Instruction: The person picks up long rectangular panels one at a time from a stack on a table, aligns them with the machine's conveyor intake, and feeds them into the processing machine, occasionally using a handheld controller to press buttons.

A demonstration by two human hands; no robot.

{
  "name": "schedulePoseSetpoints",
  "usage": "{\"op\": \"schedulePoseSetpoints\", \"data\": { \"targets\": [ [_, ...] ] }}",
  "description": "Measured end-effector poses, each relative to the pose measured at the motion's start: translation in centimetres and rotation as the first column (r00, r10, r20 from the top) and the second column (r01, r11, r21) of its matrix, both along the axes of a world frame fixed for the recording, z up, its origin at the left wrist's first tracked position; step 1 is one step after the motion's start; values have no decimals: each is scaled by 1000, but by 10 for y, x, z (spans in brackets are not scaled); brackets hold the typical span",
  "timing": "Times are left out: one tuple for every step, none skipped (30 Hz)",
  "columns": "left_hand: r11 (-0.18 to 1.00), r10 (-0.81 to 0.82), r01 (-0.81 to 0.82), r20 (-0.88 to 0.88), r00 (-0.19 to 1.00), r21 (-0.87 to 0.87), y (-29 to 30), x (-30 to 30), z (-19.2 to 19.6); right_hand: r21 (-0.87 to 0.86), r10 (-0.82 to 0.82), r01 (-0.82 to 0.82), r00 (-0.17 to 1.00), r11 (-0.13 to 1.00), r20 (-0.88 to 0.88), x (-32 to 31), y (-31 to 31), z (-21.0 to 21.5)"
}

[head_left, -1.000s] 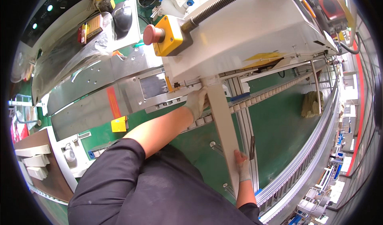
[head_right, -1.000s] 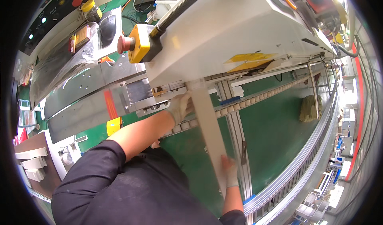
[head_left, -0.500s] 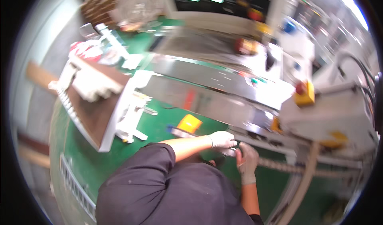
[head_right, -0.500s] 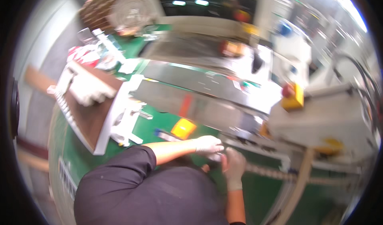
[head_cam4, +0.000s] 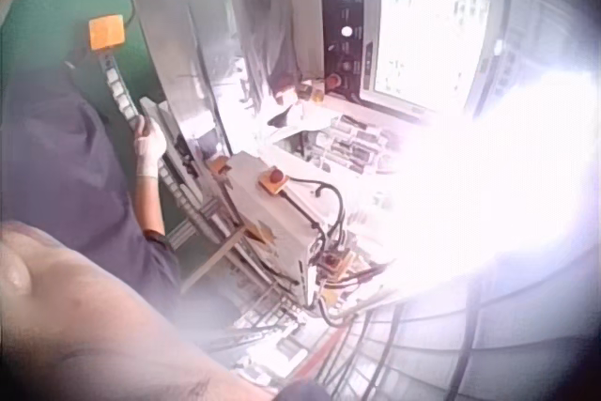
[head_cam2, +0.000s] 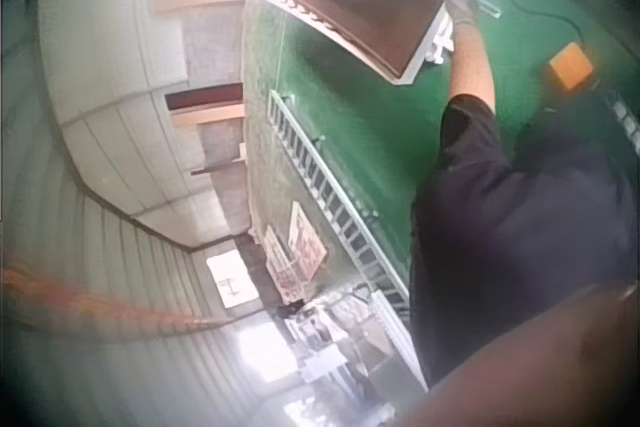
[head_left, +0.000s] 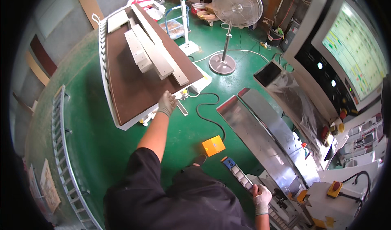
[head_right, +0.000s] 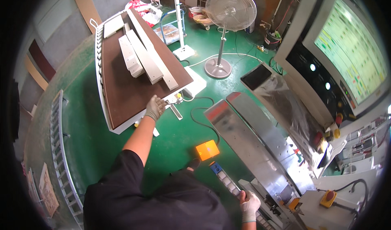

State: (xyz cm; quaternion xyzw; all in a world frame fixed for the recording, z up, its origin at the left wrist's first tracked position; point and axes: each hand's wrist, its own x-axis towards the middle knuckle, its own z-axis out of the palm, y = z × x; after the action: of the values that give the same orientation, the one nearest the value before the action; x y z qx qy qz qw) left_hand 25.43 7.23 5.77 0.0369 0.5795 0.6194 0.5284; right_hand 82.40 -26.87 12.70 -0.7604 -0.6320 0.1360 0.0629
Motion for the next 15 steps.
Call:
{"op": "schedulePoseSetpoints", "data": {
  "targets": [
    [1000, 9, -9, 33, 999, 4, 13, -22, 0, 25, 5, -5, 1000, 1000, -14, -9, 8, -5],
    [999, 14, -15, 47, 999, 29, 29, -41, -3, 53, 7, -6, 1000, 999, -25, -19, 17, -9],
    [999, 9, -12, 59, 998, 48, 46, -51, 2, 18, 14, -14, 1000, 1000, -1, -31, 27, -11],
    [998, 8, -10, 37, 999, 60, 59, -61, 5, 55, 10, -8, 999, 998, -38, -45, 37, -12],
    [997, -8, 4, 49, 999, 73, 72, -61, 13, 47, 9, -8, 999, 999, -32, -61, 48, -9],
    [997, -4, -3, 77, 997, 82, 82, -73, 6, 32, 21, -20, 999, 999, -35, -77, 59, -5],
    [998, 37, -41, 90, 995, 48, 90, -71, 5, -14, 20, -20, 1000, 1000, -14, -88, 67, -3],
    [997, 77, -79, 94, 993, 24, 98, -70, 11, -49, 19, -19, 1000, 999, -1, -97, 74, -1],
    [994, 100, -106, 131, 986, 40, 107, -80, 5, -73, 29, -30, 1000, 997, -9, -104, 82, -2],
    [989, 124, -135, 168, 978, 55, 112, -87, -4, -39, 34, -36, 998, 999, -46, -106, 83, -5],
    [986, 151, -162, 184, 971, 46, 118, -87, -10, -53, -10, 4, 994, 999, -112, -102, 80, -13],
    [990, 119, -132, 197, 973, 55, 116, -78, -7, -80, -58, 45, 983, 996, -172, -108, 86, -6],
    [988, 104, -126, 213, 972, 90, 114, -68, -7, -77, -132, 115, 956, 990, -261, -115, 88, 4],
    [984, 92, -123, 226, 970, 126, 109, -57, -7, -81, -134, 114, 941, 990, -310, -105, 85, -10],
    [984, 31, -67, 204, 978, 168, 98, -47, -10, -147, -220, 172, 868, 974, -446, -107, 94, -6]
  ]
}}
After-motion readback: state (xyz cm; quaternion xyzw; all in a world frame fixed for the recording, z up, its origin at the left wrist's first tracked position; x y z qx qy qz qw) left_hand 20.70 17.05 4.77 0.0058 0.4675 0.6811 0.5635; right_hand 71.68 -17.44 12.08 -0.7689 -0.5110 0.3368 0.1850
